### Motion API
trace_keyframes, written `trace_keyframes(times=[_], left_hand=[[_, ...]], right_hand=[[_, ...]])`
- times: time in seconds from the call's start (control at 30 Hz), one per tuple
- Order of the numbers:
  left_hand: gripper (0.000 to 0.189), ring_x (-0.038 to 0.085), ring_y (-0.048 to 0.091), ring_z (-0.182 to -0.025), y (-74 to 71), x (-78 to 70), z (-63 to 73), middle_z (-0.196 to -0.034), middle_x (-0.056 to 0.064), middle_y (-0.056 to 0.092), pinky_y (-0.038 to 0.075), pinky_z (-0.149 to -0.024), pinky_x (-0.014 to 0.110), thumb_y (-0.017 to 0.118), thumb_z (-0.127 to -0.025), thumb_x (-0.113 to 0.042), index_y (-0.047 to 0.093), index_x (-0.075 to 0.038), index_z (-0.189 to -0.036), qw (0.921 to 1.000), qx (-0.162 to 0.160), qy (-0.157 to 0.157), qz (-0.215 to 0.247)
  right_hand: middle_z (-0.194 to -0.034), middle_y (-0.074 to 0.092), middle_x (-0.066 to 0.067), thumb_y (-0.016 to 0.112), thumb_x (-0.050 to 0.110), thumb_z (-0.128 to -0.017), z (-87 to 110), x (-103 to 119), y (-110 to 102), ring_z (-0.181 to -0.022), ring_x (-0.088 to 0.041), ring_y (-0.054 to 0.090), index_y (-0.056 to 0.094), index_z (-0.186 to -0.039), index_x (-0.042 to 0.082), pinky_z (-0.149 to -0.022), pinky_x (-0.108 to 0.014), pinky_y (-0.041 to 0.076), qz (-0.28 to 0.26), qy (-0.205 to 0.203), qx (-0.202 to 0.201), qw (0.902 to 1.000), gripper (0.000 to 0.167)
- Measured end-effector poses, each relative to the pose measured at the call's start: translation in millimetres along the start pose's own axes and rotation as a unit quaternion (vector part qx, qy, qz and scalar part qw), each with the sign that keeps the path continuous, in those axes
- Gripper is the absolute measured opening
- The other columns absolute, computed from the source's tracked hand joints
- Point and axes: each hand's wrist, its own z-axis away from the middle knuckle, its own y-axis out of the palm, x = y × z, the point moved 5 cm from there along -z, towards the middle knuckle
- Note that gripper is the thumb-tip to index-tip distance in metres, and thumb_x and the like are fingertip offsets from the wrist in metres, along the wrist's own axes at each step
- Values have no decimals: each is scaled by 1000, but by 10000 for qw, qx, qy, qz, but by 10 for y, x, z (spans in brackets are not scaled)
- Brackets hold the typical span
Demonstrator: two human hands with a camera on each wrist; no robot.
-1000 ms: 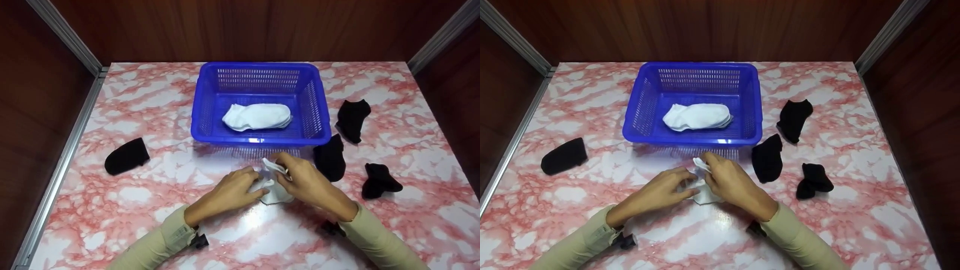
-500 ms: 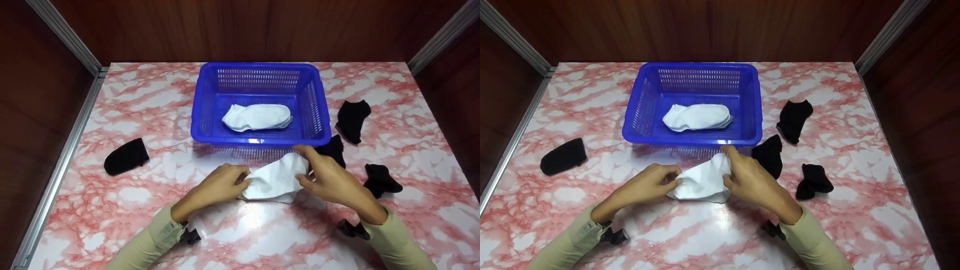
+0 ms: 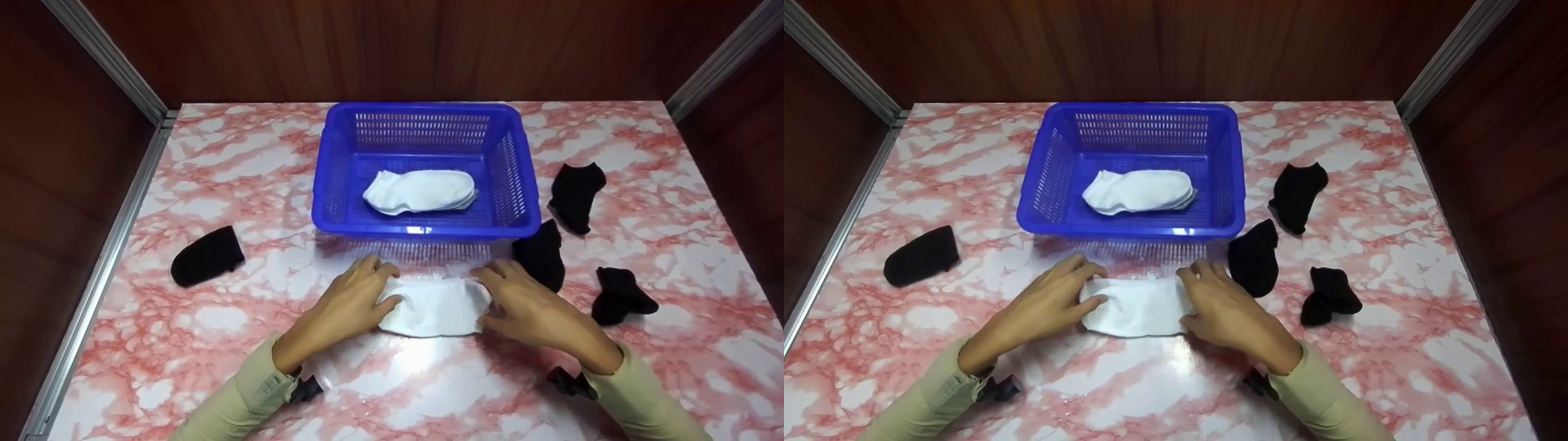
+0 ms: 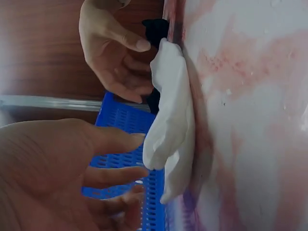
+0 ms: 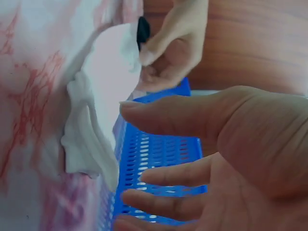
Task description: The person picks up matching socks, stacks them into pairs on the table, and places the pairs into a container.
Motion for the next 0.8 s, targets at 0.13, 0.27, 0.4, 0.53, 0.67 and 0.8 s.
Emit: trace_keyframes(times=[0.13,0.27,0.4,0.53,0.67,0.8], left_hand=[[28,21,62,-109,38,-190,20,-117,5,66,59,-91,34,73,-98,-26,70,-12,-122,9936,77,1105,-208],[31,19,61,-104,150,-275,57,-114,3,66,56,-90,32,75,-96,-32,70,-15,-121,9796,679,1753,-707],[40,21,59,-103,209,-206,63,-110,4,64,56,-90,34,79,-91,-43,68,-14,-117,9770,740,1535,-1278],[44,22,61,-102,215,-137,54,-111,6,64,57,-91,34,82,-89,-43,67,-11,-116,9803,635,1401,-1239],[38,24,64,-102,211,-89,22,-113,7,64,58,-91,36,77,-94,-38,66,-9,-117,9849,669,1283,-955],[25,24,66,-96,222,-28,-36,-109,7,66,59,-85,37,67,-102,-32,70,-9,-113,9880,649,1140,-810]], right_hand=[[-117,65,-7,88,12,-80,9,89,40,-110,-24,60,67,-123,5,-95,-44,55,150,-626,-202,9977,48],[-113,69,-1,88,19,-84,-18,127,179,-106,-17,62,70,-114,11,-95,-39,57,-43,-1238,253,9920,36],[-106,64,1,89,28,-83,-60,74,300,-99,-14,57,68,-108,13,-89,-34,56,-23,-1162,579,9915,36],[-101,60,1,90,27,-82,-88,-2,341,-98,-16,55,65,-103,13,-83,-33,54,133,-938,532,9941,36],[-100,64,-1,81,13,-88,-124,-81,325,-96,-17,60,65,-106,10,-84,-37,56,-105,-833,291,9960,24],[-104,71,-5,68,1,-93,-178,-155,289,-97,-18,70,64,-115,5,-86,-39,62,-702,-683,104,9951,23]])
